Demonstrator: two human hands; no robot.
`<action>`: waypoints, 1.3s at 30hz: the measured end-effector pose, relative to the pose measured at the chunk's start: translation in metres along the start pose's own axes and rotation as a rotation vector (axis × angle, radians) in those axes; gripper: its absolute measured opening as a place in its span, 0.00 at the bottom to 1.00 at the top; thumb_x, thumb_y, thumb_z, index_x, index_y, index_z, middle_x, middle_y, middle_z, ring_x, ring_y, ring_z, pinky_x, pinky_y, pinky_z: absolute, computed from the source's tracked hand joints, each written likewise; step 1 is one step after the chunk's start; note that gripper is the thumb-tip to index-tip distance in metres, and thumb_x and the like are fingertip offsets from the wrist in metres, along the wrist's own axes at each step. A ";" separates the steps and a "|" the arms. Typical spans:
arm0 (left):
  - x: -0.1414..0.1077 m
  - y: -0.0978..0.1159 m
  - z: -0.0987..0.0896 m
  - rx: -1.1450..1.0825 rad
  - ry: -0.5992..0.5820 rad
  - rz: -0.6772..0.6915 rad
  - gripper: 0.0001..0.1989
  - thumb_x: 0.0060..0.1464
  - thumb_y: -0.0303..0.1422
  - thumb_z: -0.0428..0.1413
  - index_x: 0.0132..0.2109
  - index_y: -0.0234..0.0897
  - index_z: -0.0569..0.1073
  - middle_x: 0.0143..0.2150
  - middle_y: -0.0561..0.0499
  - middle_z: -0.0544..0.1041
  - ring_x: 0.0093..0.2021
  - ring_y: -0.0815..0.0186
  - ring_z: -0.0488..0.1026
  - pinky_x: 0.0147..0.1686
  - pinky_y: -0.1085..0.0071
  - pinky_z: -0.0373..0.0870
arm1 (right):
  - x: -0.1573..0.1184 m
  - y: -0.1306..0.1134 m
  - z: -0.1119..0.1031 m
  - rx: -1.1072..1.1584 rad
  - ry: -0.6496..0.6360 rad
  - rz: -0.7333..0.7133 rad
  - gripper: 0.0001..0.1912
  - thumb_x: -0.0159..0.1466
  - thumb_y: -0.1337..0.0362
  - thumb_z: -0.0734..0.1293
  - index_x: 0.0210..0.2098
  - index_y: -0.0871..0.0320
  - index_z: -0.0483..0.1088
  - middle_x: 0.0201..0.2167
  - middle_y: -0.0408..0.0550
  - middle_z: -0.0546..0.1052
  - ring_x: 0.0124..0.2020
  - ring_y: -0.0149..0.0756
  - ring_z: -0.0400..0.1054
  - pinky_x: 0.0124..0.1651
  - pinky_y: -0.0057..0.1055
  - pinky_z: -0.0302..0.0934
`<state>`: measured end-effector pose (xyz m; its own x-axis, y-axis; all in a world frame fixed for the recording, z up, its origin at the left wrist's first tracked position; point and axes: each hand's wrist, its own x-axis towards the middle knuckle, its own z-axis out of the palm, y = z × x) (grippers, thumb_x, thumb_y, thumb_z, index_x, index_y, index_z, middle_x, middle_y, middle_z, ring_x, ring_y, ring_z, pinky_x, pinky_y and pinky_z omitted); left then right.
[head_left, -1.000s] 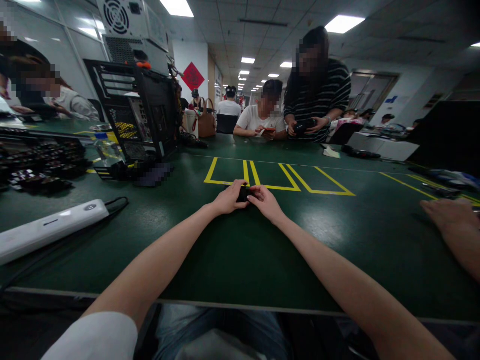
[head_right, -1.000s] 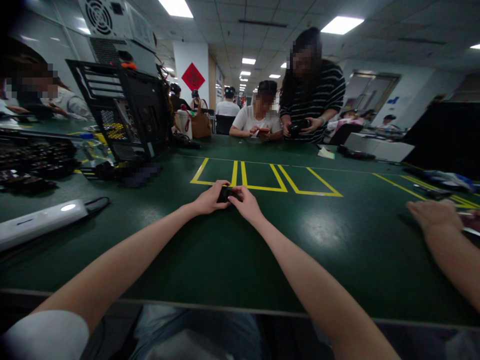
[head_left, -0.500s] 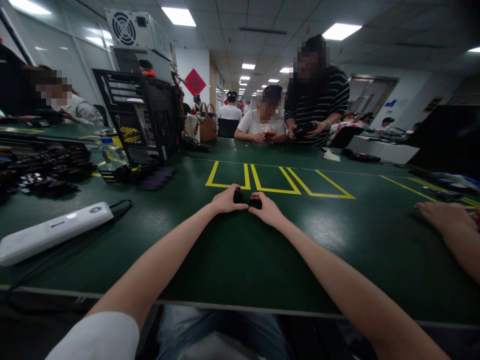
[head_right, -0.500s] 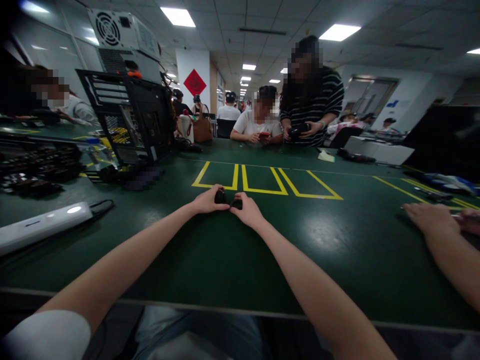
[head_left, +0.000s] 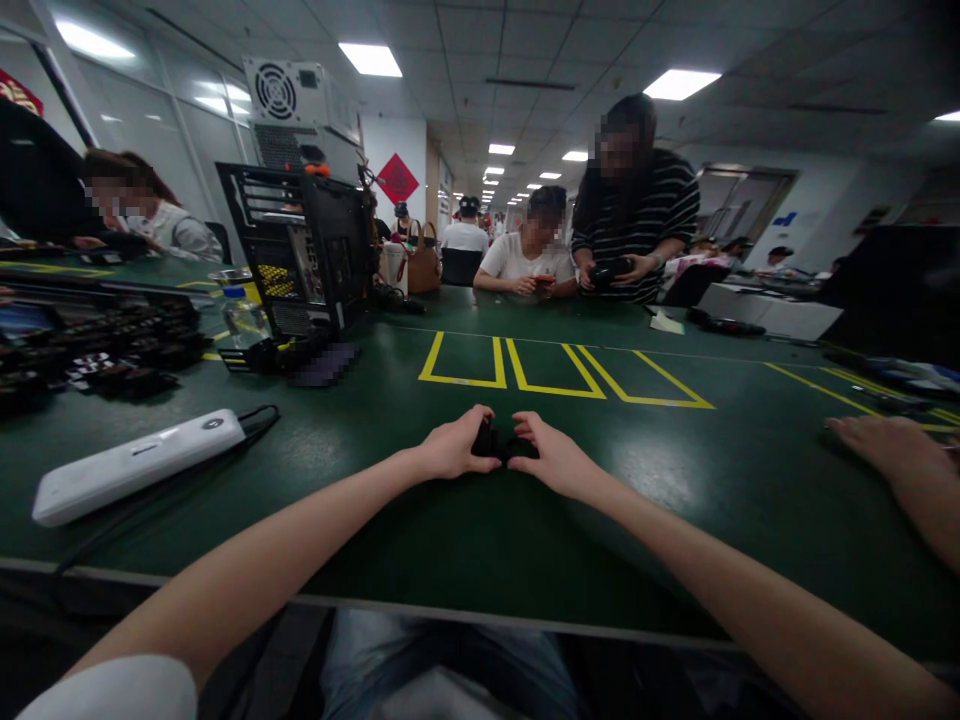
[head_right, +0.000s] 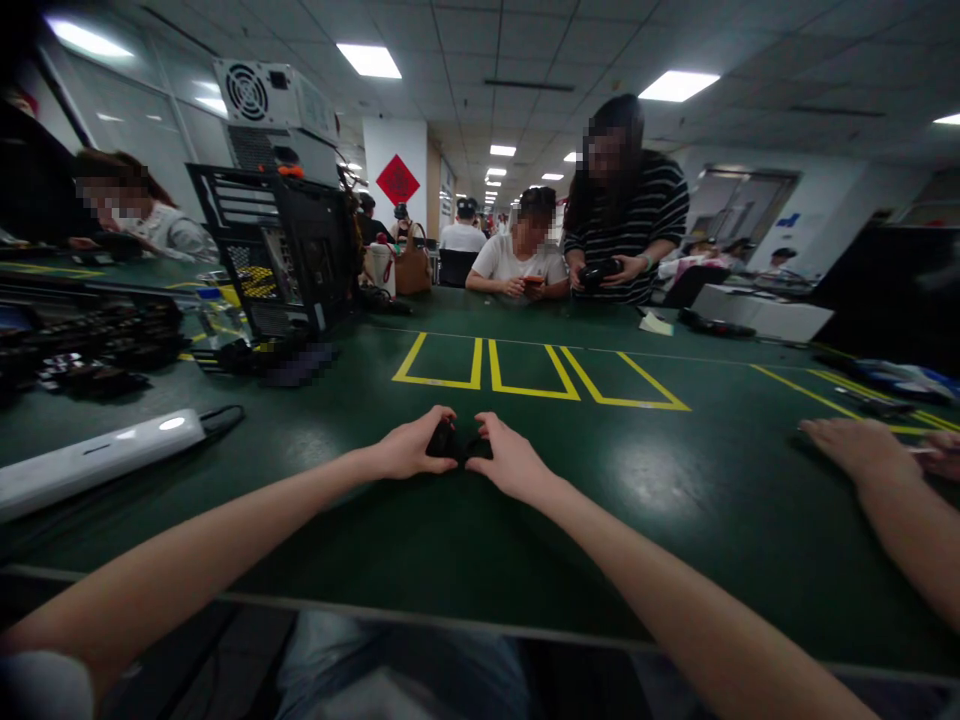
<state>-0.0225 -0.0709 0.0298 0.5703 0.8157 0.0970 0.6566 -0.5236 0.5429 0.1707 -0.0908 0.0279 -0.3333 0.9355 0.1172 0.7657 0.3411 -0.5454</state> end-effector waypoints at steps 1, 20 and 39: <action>-0.012 0.007 0.000 0.004 -0.006 0.013 0.35 0.42 0.42 0.56 0.54 0.42 0.48 0.50 0.46 0.64 0.46 0.58 0.67 0.42 0.65 0.64 | -0.015 -0.008 0.000 0.021 -0.024 -0.030 0.35 0.49 0.62 0.68 0.53 0.55 0.50 0.48 0.52 0.65 0.48 0.41 0.62 0.50 0.42 0.56; -0.150 0.043 -0.010 0.451 -0.299 0.209 0.28 0.42 0.37 0.57 0.50 0.58 0.56 0.50 0.52 0.60 0.41 0.60 0.67 0.33 0.66 0.67 | -0.093 -0.112 0.049 0.567 -0.202 -0.003 0.47 0.39 0.65 0.73 0.53 0.50 0.47 0.52 0.52 0.59 0.48 0.43 0.63 0.48 0.40 0.61; -0.223 -0.119 -0.101 0.377 0.261 -0.300 0.23 0.40 0.45 0.51 0.46 0.60 0.58 0.48 0.67 0.67 0.48 0.56 0.62 0.50 0.54 0.56 | -0.119 -0.040 0.027 0.221 0.107 -0.014 0.16 0.56 0.63 0.61 0.45 0.49 0.59 0.53 0.47 0.58 0.49 0.39 0.61 0.51 0.41 0.59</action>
<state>-0.2779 -0.1658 0.0275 0.2208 0.9517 0.2133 0.9304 -0.2711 0.2465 0.1651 -0.2177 0.0132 -0.2737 0.9394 0.2066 0.6185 0.3364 -0.7102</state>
